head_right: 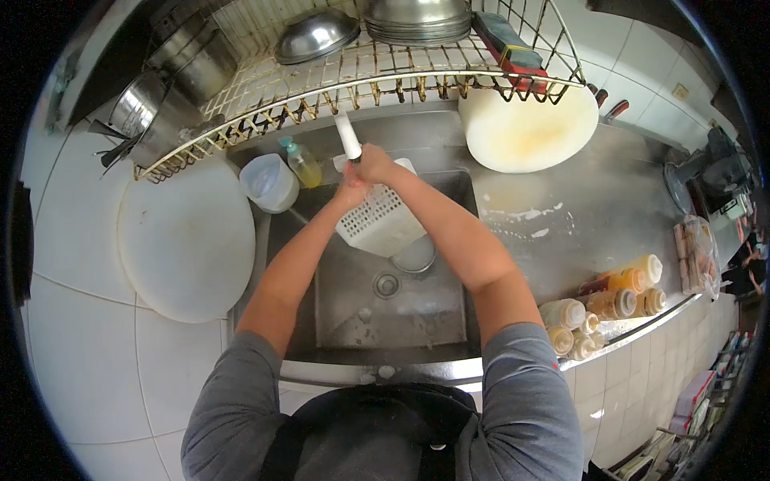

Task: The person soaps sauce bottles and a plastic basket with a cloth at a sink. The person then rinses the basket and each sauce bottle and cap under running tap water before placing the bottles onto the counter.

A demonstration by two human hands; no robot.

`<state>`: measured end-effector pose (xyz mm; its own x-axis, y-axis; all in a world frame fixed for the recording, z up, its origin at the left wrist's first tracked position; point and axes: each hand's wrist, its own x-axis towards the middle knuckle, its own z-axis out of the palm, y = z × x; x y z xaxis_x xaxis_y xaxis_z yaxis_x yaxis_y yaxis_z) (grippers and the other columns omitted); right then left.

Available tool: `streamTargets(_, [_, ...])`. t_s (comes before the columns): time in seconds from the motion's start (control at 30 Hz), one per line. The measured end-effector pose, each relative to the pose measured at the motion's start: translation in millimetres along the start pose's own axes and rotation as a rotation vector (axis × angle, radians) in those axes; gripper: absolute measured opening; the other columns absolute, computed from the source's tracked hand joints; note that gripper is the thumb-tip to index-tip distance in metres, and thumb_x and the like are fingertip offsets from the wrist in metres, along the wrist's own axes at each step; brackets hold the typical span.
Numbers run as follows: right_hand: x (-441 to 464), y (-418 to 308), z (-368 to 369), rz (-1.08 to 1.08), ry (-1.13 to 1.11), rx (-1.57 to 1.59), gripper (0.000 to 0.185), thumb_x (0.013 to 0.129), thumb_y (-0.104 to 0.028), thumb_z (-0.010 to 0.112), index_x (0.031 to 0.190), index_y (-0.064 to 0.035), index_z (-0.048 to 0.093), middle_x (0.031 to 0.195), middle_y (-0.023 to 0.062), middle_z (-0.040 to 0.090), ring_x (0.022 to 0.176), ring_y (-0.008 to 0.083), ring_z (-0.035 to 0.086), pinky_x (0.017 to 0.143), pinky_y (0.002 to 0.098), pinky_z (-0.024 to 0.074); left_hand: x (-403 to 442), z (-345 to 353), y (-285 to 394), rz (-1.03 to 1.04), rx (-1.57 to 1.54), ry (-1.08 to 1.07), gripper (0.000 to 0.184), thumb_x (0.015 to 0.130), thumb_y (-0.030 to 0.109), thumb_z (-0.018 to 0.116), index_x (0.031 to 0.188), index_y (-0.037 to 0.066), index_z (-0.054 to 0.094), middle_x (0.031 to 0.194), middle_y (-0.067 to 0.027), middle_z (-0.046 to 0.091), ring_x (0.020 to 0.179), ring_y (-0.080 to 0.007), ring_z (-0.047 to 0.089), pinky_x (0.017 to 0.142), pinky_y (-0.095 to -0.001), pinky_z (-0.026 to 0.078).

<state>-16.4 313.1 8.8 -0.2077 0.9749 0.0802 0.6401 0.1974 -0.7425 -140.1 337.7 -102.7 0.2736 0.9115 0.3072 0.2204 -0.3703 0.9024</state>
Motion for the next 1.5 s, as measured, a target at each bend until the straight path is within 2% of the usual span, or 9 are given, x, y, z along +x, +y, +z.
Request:
streamTargets(0.03, [-0.8,4.3,-1.3,-0.009,0.007,0.142,0.027,0.076,-0.024,0.072,0.079,0.0032,0.069,0.073,0.0238,0.067,0.075,0.0354,0.069,0.068,0.0430,0.0533,2.0,3.7,-4.4,0.083,-0.188,0.012,0.028,0.094,0.022,0.053,0.118,0.008,0.056,0.091,-0.0069,0.069,0.095,-0.0241,0.062,0.088,-0.0363,0.046])
streamTargets(0.13, [-9.1,5.3,-9.7,-0.111,0.011,0.027,0.026,0.078,-0.022,0.066,0.090,0.0006,0.071,0.085,0.0248,0.068,0.086,0.0374,0.068,0.078,0.0461,0.0514,2.0,3.4,14.0,0.523,0.490,-0.105,0.037,0.083,0.022,0.067,0.114,0.002,0.062,0.087,-0.0069,0.068,0.082,-0.0293,0.065,0.079,-0.0417,0.052])
streamTargets(0.2, [-24.2,-4.2,-23.5,-0.026,-0.043,-0.177,0.028,0.080,-0.025,0.064,0.093,-0.0009,0.071,0.091,0.0241,0.068,0.091,0.0382,0.067,0.082,0.0501,0.0488,-9.8,-0.5,66.9,-0.185,0.140,-0.243,0.025,0.085,0.020,0.066,0.102,0.002,0.064,0.091,-0.0126,0.070,0.082,-0.0235,0.066,0.075,-0.0334,0.051])
streamTargets(0.43, [-23.6,68.7,-33.2,-0.018,-0.373,-0.476,0.037,0.090,-0.038,0.056,0.112,-0.0102,0.066,0.117,0.0137,0.065,0.110,0.0343,0.060,0.091,0.0609,0.0390,-10.0,-16.1,75.2,-0.048,0.304,-0.239,0.024,0.083,0.025,0.071,0.084,0.001,0.068,0.078,-0.0151,0.069,0.072,-0.0234,0.067,0.067,-0.0350,0.051])
streamTargets(0.63, [-32.3,113.2,-76.5,0.079,-0.206,-0.405,0.031,0.091,-0.034,0.055,0.115,-0.0172,0.064,0.120,0.0047,0.063,0.114,0.0296,0.058,0.092,0.0582,0.0397,-17.7,-67.1,58.9,-0.148,0.270,-0.286,0.034,0.090,0.030,0.067,0.076,0.000,0.059,0.061,-0.0002,0.051,0.059,-0.0107,0.046,0.055,-0.0294,0.039])
streamTargets(0.73, [-38.6,74.6,-64.8,0.026,-0.270,-0.735,0.030,0.090,-0.031,0.056,0.115,-0.0177,0.063,0.121,0.0051,0.062,0.114,0.0295,0.058,0.092,0.0583,0.0398,-25.0,-44.0,61.7,-0.118,0.227,-0.224,0.033,0.091,0.029,0.065,0.076,0.001,0.058,0.066,-0.0017,0.053,0.065,-0.0106,0.048,0.059,-0.0295,0.040])
streamTargets(0.9, [-37.5,54.9,-44.4,-0.155,-0.330,-0.333,0.027,0.085,-0.006,0.052,0.110,-0.0014,0.061,0.110,0.0203,0.064,0.103,0.0390,0.060,0.090,0.0436,0.0462,-18.4,-6.6,80.5,-0.076,0.132,-0.165,0.026,0.091,0.025,0.063,0.084,0.000,0.058,0.073,-0.0046,0.056,0.071,-0.0128,0.051,0.065,-0.0319,0.042])
streamTargets(1.4, [-29.9,89.5,-110.3,0.013,0.044,-0.457,0.030,0.074,-0.007,0.055,0.099,-0.0032,0.071,0.097,0.0203,0.068,0.095,0.0388,0.064,0.086,0.0458,0.0492,-22.9,-16.8,59.1,-0.140,0.352,-0.336,0.032,0.093,0.031,0.057,0.085,0.000,0.063,0.075,-0.0126,0.064,0.066,-0.0217,0.059,0.063,-0.0364,0.046])
streamTargets(1.5, [-48.4,46.0,-106.1,-0.028,-0.093,-0.607,0.030,0.075,-0.007,0.056,0.101,-0.0076,0.069,0.098,0.0177,0.069,0.096,0.0364,0.064,0.085,0.0456,0.0498,-26.9,-5.9,76.2,-0.115,0.362,-0.276,0.035,0.093,0.035,0.056,0.087,0.001,0.064,0.074,-0.0155,0.064,0.067,-0.0264,0.062,0.064,-0.0392,0.047])
